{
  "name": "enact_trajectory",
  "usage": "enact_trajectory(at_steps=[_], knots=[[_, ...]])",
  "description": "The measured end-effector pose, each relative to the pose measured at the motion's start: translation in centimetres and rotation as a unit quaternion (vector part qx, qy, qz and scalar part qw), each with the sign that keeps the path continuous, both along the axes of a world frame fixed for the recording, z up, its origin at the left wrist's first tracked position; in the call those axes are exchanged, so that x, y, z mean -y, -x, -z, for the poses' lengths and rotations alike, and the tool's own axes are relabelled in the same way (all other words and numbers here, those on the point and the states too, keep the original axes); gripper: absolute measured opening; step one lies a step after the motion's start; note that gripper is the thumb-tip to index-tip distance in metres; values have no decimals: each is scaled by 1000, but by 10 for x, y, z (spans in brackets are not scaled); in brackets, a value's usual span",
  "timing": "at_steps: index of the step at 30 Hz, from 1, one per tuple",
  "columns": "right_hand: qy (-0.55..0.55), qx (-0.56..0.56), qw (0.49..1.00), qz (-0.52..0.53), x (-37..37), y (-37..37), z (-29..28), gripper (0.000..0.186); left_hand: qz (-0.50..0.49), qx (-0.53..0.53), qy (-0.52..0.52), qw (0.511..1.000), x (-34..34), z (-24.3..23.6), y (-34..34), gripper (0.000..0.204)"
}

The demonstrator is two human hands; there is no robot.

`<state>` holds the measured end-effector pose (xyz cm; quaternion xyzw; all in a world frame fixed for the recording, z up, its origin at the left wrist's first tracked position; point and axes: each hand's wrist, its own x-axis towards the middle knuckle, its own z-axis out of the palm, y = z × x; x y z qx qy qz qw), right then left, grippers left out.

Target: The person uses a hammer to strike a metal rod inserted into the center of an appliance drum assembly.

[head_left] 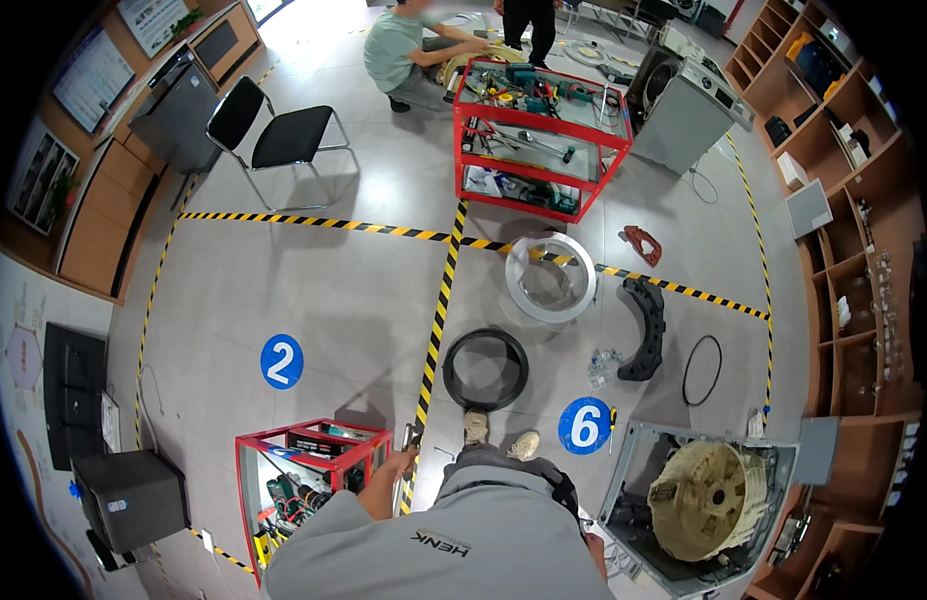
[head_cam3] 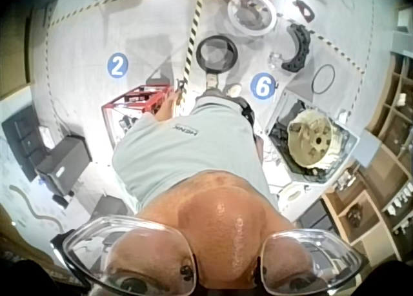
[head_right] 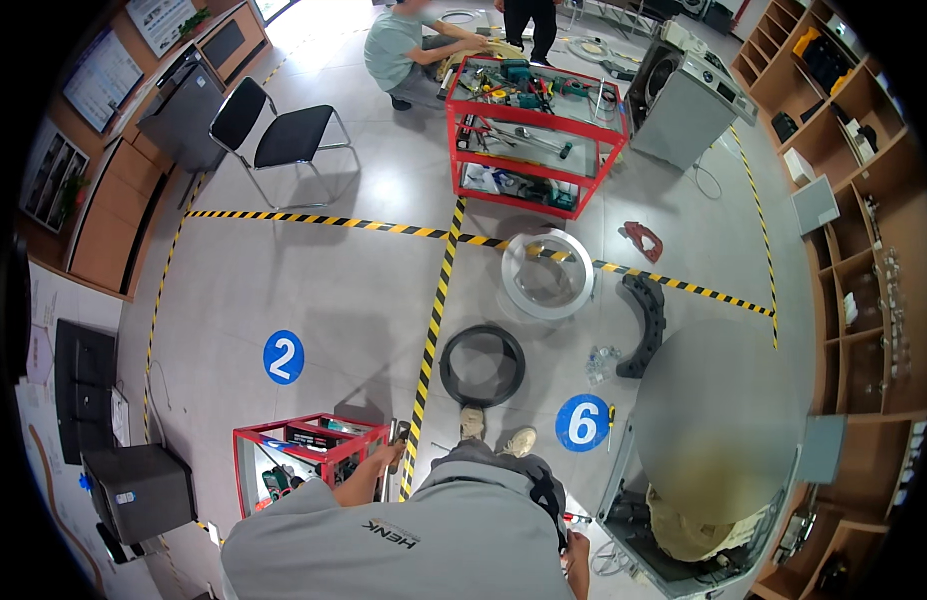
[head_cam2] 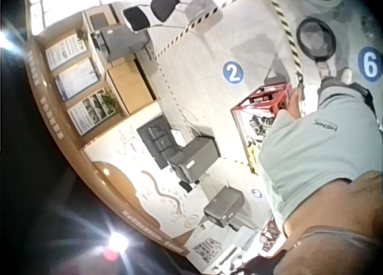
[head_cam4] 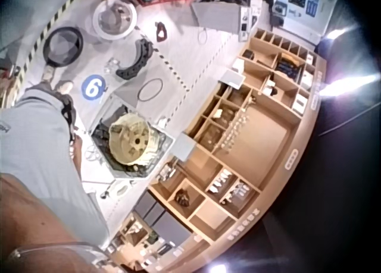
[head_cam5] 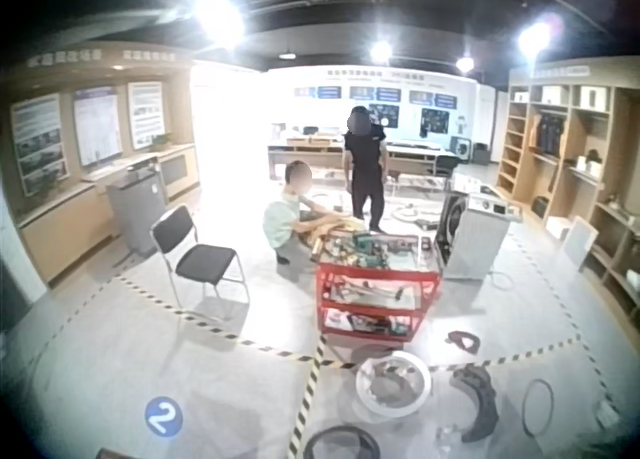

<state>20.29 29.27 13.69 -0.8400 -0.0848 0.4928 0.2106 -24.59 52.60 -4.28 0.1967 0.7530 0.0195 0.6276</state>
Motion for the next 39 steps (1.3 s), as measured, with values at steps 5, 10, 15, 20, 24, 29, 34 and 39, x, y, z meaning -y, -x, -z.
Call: enact_trajectory(at_steps=[5, 10, 15, 20, 24, 29, 34, 39], knots=[[-37, 30, 999, 2, 7, -9, 12, 26, 0, 34, 7, 999, -10, -1, -10, 28], [30, 16, 999, 34, 18, -13, 37, 24, -44, 117, 2, 992, -13, 22, -6, 17], [31, 29, 998, 55, 28, -4, 40, 41, 115, 108, 22, 987, -38, -23, -21, 15], [77, 7, 987, 141, 50, 28, 32, 34, 187, 122, 53, 973, -65, -16, -23, 16], [83, -9, 980, 183, 51, 50, 31, 36, 218, 118, 52, 967, -89, -18, -19, 17], [70, -15, 974, 216, 59, 66, 39, 37, 245, 114, 48, 962, -110, -25, -14, 18], [56, -19, 967, 247, 74, 81, 50, 36, 265, 111, 47, 957, -123, -32, -11, 19], [57, -24, 960, 275, 89, 87, 48, 34, 283, 115, 51, 951, -126, -36, -13, 20]])
